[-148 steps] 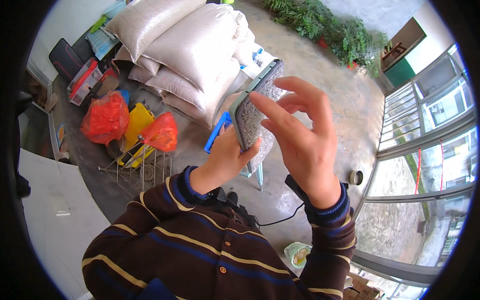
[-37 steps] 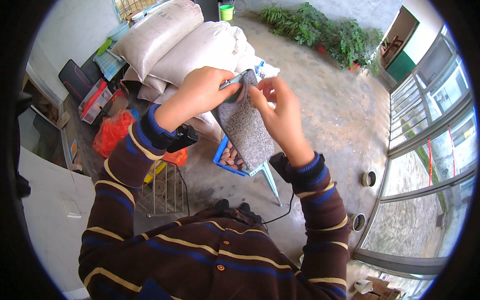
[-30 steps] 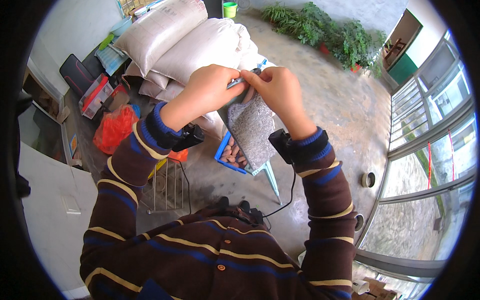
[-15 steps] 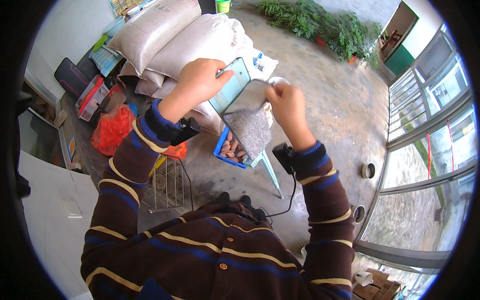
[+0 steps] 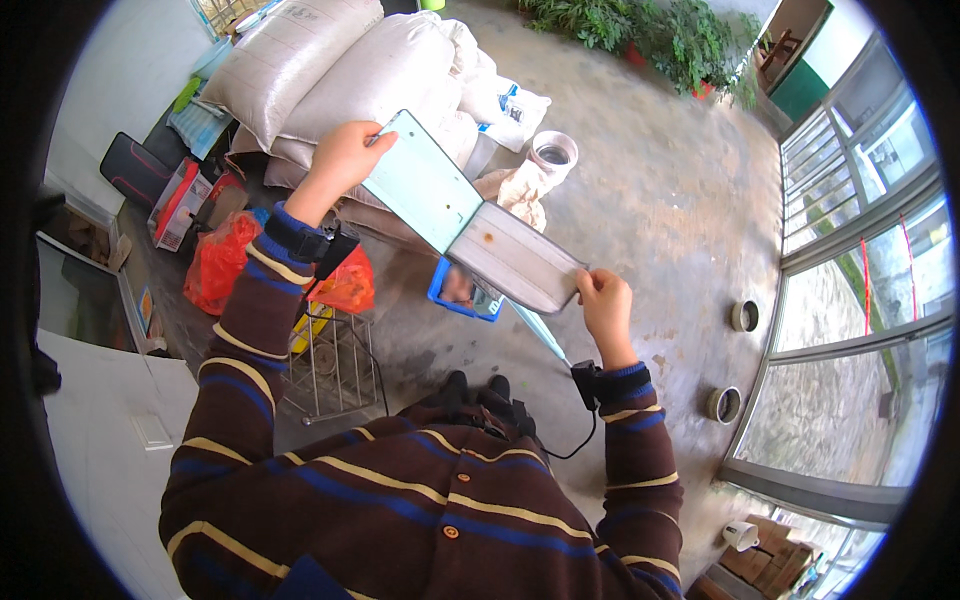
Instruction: The person removes a mop head from a mop handle, washes the mop head in a bucket of water, wrings it out, and then reattaches it to the handle. The person then holds the assembled mop.
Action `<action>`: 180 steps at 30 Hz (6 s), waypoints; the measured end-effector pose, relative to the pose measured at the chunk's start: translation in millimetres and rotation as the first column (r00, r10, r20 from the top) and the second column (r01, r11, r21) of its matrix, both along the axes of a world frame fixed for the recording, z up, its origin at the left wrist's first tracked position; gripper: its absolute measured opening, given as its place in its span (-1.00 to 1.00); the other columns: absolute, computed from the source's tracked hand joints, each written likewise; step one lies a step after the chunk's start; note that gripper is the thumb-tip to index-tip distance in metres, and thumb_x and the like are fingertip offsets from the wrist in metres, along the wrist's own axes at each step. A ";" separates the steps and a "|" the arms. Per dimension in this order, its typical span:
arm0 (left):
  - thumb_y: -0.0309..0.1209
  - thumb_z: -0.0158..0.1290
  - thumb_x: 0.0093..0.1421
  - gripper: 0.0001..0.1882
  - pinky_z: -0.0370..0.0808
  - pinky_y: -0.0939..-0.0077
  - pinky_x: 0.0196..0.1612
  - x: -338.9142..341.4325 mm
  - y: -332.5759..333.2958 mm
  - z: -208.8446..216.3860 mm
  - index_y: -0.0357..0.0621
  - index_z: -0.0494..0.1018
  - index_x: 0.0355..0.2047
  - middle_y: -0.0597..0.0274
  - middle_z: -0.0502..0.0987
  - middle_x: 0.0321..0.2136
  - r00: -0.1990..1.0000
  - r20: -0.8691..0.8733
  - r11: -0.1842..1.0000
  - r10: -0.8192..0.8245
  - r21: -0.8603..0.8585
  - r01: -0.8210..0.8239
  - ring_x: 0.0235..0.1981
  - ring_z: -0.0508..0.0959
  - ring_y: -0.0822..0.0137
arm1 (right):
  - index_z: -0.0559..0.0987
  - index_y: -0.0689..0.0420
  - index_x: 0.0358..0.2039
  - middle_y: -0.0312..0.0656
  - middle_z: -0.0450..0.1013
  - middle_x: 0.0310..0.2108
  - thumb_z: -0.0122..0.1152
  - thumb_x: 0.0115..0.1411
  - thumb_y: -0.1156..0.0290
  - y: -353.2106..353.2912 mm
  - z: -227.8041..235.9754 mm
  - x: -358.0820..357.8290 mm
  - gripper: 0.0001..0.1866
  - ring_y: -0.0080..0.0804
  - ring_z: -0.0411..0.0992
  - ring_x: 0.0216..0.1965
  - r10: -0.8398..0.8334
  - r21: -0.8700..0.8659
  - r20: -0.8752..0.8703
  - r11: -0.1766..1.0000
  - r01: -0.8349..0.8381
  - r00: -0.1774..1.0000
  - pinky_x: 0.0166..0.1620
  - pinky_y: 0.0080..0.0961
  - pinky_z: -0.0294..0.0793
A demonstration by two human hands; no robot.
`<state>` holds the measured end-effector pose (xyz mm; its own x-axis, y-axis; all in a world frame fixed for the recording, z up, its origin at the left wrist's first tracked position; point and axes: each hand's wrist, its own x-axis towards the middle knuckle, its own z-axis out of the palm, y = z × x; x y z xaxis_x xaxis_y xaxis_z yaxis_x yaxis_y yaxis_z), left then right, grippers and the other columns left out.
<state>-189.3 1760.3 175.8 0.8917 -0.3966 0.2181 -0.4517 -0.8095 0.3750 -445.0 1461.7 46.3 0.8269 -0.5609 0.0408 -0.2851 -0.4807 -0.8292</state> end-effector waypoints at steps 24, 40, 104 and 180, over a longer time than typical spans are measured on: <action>-0.18 0.03 0.32 -0.61 0.37 0.60 -0.34 16.5 198.8 -115.8 -0.36 0.51 -0.28 0.39 0.50 -0.48 0.877 -0.481 0.882 0.012 -0.408 -0.236 -0.43 0.39 0.59 | 0.55 0.31 -0.54 -0.32 0.42 -0.66 0.15 0.27 0.26 -117.7 -104.6 -74.3 -0.63 -0.62 0.33 -0.58 -0.016 0.052 -0.189 0.998 0.027 0.982 -0.48 -0.58 0.30; -0.33 0.03 0.34 -0.76 0.34 0.67 -0.36 -64.0 144.0 -48.9 -0.33 0.48 -0.27 0.40 0.45 -0.49 0.973 -0.221 0.829 -0.066 -0.555 -0.070 -0.44 0.37 0.62 | 0.56 0.15 -0.07 -0.01 0.53 -0.12 0.24 0.18 0.27 -71.9 -140.7 -3.8 -0.66 -0.11 0.53 -0.17 0.174 -0.047 -0.275 0.980 -0.194 0.946 -0.08 -0.31 0.49; -0.19 0.04 0.32 -0.62 0.44 0.55 -0.15 -78.5 384.4 -271.7 -0.33 0.53 -0.14 0.27 0.60 -0.32 0.759 -0.443 0.703 0.477 -0.326 -0.632 -0.28 0.50 0.49 | 0.55 0.24 -0.25 -0.17 0.54 -0.23 0.17 0.05 0.68 26.1 -8.1 1.4 -0.79 -0.45 0.48 -0.19 0.155 0.390 0.392 0.865 -0.316 0.907 -0.07 -0.54 0.44; -0.59 -0.08 0.14 -0.58 0.38 0.20 0.08 -20.9 435.8 -539.0 -0.14 0.41 0.04 -0.12 0.50 -0.03 0.614 -0.374 0.663 0.695 0.003 -0.748 0.04 0.47 -0.08 | 0.54 0.25 -0.22 -0.26 0.53 -0.26 0.19 0.13 0.67 96.1 -105.8 51.8 -0.82 -0.55 0.47 -0.19 0.174 0.304 -0.096 0.943 -0.138 0.980 -0.05 -0.62 0.41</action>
<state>-210.2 2196.1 -363.2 0.8992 0.4172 -0.1322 0.4220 -0.7467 0.5141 -393.2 1557.8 -59.5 0.8935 -0.3961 -0.2115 -0.3324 -0.2668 -0.9046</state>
